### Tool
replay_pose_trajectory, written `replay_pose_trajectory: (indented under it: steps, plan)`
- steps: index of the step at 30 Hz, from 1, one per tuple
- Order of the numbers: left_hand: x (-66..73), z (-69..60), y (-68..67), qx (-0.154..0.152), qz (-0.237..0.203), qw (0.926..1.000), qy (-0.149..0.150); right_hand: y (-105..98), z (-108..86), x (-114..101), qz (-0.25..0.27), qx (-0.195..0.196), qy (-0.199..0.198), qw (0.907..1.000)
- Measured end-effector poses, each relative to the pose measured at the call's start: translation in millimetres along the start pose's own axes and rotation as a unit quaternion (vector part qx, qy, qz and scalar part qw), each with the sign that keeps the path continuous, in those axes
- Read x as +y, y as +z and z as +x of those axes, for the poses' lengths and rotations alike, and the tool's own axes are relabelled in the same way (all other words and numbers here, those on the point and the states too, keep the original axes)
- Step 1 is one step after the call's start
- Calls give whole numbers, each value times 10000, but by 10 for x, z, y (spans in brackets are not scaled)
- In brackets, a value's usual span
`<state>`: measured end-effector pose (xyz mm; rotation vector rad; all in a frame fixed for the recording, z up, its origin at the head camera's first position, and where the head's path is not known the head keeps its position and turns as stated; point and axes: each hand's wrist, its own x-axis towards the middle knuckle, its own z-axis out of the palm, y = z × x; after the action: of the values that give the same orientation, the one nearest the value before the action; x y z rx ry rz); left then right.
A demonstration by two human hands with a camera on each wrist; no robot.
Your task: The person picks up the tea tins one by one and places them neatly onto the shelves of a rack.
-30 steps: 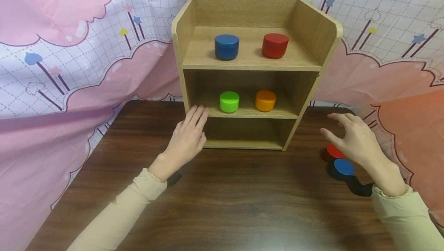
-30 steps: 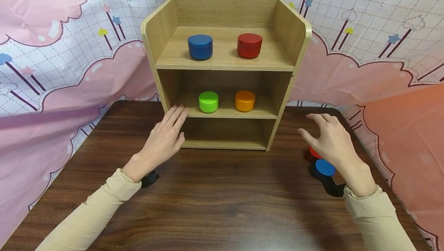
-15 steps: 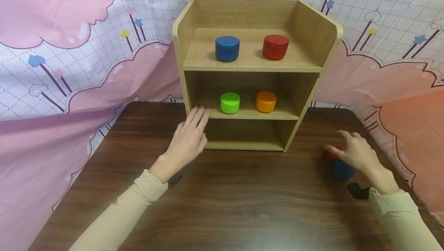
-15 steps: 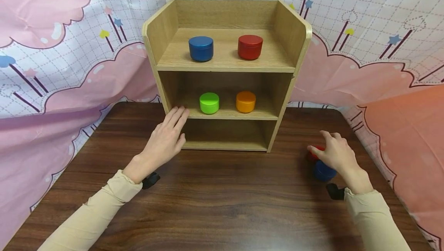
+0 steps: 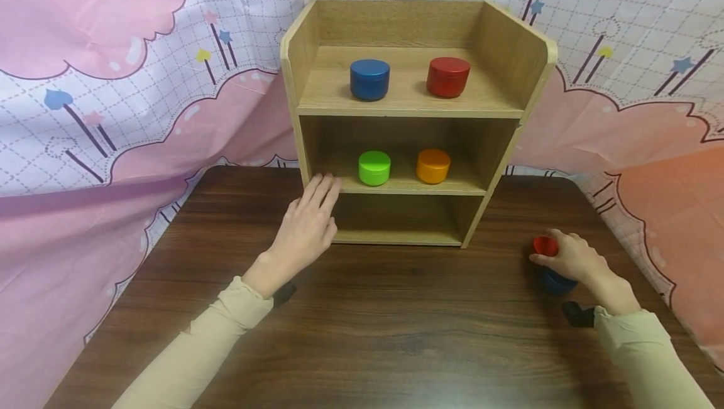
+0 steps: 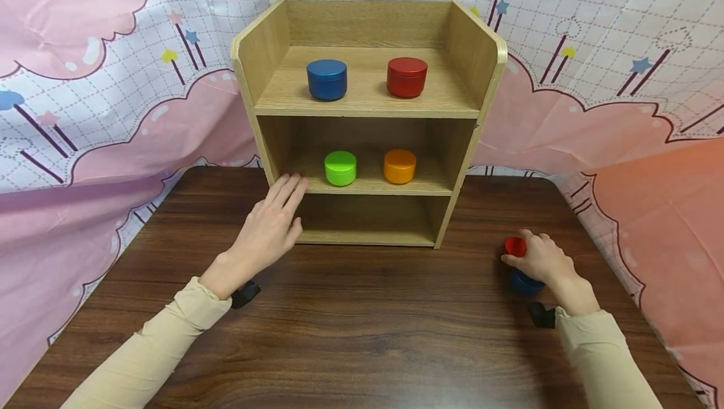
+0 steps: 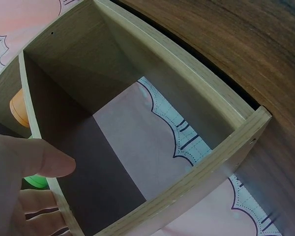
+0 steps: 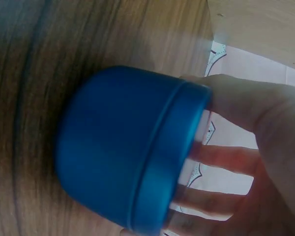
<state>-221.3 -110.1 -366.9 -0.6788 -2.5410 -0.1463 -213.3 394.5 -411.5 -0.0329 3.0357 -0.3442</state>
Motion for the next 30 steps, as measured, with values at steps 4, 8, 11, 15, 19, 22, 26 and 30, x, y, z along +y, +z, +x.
replay_pose_trajectory:
  steps: [4, 8, 11, 15, 19, 22, 26, 30]
  plan:
    - [2, 4, 0, -25, 18, 10000, -3, 21, 10, 12, 8, -1, -60, 10000]
    - [2, 9, -2, -17, 15, 10000, -21, 24, 31, 13, 24, 96, -111, 9999]
    - [1, 12, -2, 26, 10, 10000, -24, 25, 52, 3, 13, 155, -138, 9998]
    - [0, 12, 2, 48, 6, 10000, -25, 26, 70, -38, 31, 338, -281, 9990]
    - [0, 10, 3, 46, 8, 10000, -22, 7, 74, -116, 88, 612, -590, 9963]
    - [-1, 9, 0, 41, 20, 10000, -25, -21, 72, -184, 152, 716, -753, 9945]
    - [-4, 7, 1, 5, 4, 10000, -49, -51, 58, -274, 195, 754, -823, 9936]
    - [-2, -1, 8, -26, -22, 10000, -70, -81, 31, -377, 209, 821, -963, 9917]
